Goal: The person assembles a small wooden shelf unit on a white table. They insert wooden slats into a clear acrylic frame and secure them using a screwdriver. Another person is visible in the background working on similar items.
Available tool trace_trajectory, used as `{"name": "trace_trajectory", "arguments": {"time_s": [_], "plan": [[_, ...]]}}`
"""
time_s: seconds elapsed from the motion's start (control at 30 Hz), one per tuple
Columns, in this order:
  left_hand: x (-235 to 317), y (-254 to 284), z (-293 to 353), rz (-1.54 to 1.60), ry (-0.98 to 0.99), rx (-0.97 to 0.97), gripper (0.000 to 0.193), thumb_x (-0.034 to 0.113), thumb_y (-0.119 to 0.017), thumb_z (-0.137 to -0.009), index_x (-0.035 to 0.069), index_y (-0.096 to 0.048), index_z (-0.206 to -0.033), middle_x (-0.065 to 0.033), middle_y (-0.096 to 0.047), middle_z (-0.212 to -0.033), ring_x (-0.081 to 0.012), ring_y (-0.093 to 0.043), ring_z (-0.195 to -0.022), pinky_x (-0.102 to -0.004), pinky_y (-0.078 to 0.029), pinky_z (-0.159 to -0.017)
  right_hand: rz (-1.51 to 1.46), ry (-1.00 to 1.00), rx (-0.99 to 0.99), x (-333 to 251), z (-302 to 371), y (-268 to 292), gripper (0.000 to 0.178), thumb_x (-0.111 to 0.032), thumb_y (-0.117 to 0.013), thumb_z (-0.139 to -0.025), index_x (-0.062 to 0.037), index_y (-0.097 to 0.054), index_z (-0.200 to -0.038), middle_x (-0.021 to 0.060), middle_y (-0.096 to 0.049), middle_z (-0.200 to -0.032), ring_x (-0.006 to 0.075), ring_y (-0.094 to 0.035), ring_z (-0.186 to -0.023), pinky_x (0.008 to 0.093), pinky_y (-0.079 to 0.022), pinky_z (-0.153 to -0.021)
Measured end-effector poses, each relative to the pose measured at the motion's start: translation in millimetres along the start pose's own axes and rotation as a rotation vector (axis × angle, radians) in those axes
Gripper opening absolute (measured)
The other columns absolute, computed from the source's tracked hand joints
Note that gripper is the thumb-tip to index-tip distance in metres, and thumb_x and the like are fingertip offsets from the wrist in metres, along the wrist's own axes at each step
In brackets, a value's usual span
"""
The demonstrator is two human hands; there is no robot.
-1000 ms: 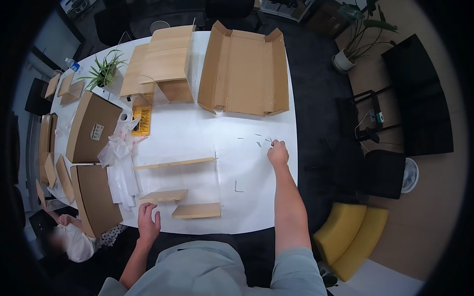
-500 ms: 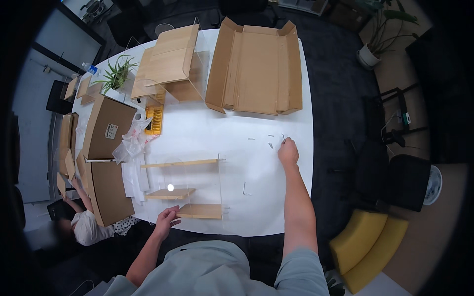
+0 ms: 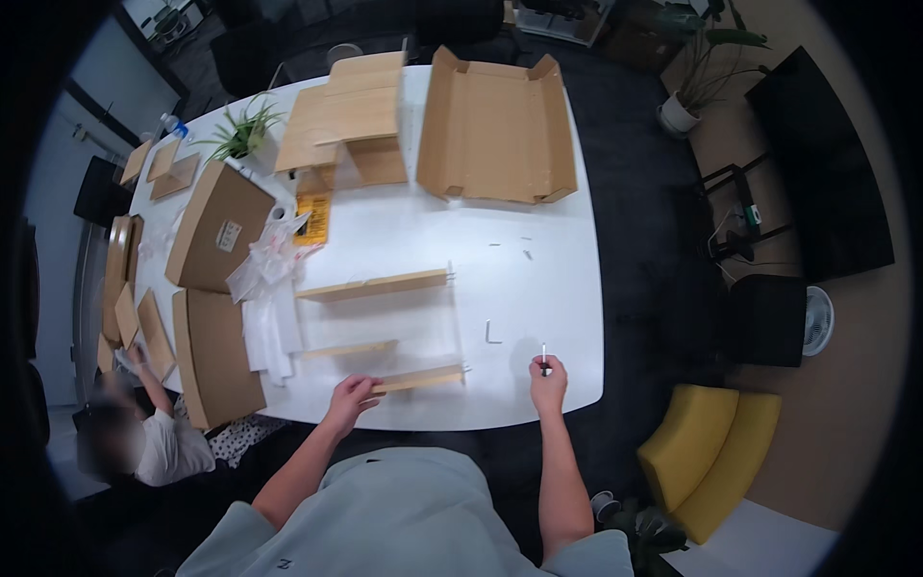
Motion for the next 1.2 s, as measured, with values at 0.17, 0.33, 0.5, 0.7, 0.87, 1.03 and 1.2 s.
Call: {"name": "trace_trajectory", "arguments": {"time_s": [0.17,0.33,0.5,0.7,0.87,1.03,1.2], "plan": [[-7.8,13.8,-12.0,0.025,-0.033,-0.15,0.02,0.015,-0.059,-0.101,0.004,-0.062,-0.118,-0.0089,-0.067,-0.121,-0.0224,-0.069,-0.107,-0.0317,-0.056,-0.09,-0.097,0.047,-0.084,-78.5,89.4,-20.2,0.009,-0.007,-0.069,-0.088,-0.0012,-0.064,-0.093,0.0013,-0.061,-0.078,0.0097,-0.053,-0.07,0.0263,-0.046,-0.064],[-10.4,12.9,-15.2,0.092,-0.056,-0.201,0.021,0.012,-0.06,-0.1,0.0,-0.063,-0.117,-0.0104,-0.067,-0.12,-0.0221,-0.069,-0.106,-0.029,-0.056,-0.09,-0.08,0.13,-0.27,-127.1,147.6,-69.2,0.011,-0.009,-0.069,-0.089,-0.0009,-0.063,-0.094,0.0014,-0.06,-0.074,0.0064,-0.049,-0.059,0.0251,-0.042,-0.055],[-12.4,14.8,-16.0,0.08,-0.153,-0.213,0.02,0.007,-0.059,-0.098,-0.003,-0.063,-0.114,-0.0127,-0.066,-0.119,-0.0229,-0.069,-0.105,-0.0304,-0.057,-0.091,0.009,0.206,-0.368,-150.3,162.2,-115.7,0.015,-0.01,-0.069,-0.088,0.0,-0.062,-0.096,0.0067,-0.065,-0.077,0.0113,-0.053,-0.058,0.0279,-0.046,-0.057],[-20.8,15.4,-21.8,0.154,-0.165,-0.222,0.02,0.006,-0.06,-0.097,-0.005,-0.064,-0.114,-0.0132,-0.065,-0.117,-0.0221,-0.069,-0.104,-0.0312,-0.058,-0.093,0.031,0.338,-0.378,-157.7,155.2,-148.7,0.014,-0.011,-0.07,-0.088,-0.0007,-0.062,-0.095,0.0031,-0.062,-0.075,0.0077,-0.05,-0.058,0.0262,-0.043,-0.055],[-20.1,12.0,-22.9,0.211,-0.177,-0.241,0.02,0.005,-0.059,-0.098,-0.006,-0.064,-0.114,-0.0139,-0.066,-0.117,-0.0226,-0.069,-0.104,-0.0313,-0.059,-0.093,0.072,0.401,-0.374,-149.5,147.2,-164.5,0.014,-0.01,-0.069,-0.088,-0.0001,-0.062,-0.095,0.0065,-0.064,-0.076,0.0117,-0.054,-0.06,0.0287,-0.046,-0.057],[-23.2,12.6,-24.6,0.255,-0.192,-0.251,0.019,0.004,-0.059,-0.099,-0.006,-0.063,-0.114,-0.0154,-0.066,-0.118,-0.0234,-0.068,-0.105,-0.0328,-0.059,-0.094,0.08,0.415,-0.371,-146.5,140.4,-174.8,0.014,-0.009,-0.069,-0.088,0.0008,-0.062,-0.095,0.0098,-0.065,-0.076,0.0153,-0.058,-0.062,0.0311,-0.049,-0.059],[-22.1,11.6,-24.0,0.26,-0.183,-0.239,0.017,0.003,-0.06,-0.097,-0.006,-0.063,-0.112,-0.0161,-0.066,-0.118,-0.023,-0.068,-0.105,-0.0338,-0.059,-0.095,0.104,0.489,-0.397,-148.7,139.3,-174.7,0.013,-0.008,-0.069,-0.087,0.0001,-0.062,-0.094,0.0124,-0.065,-0.076,0.0183,-0.06,-0.062,0.0325,-0.05,-0.059]]}}
Point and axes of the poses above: each hand's wrist, its own z-axis away from the middle knuckle, its own y-axis out of the back of the hand, x = y × z, the point moved 1 cm from there along -z, towards the middle knuckle
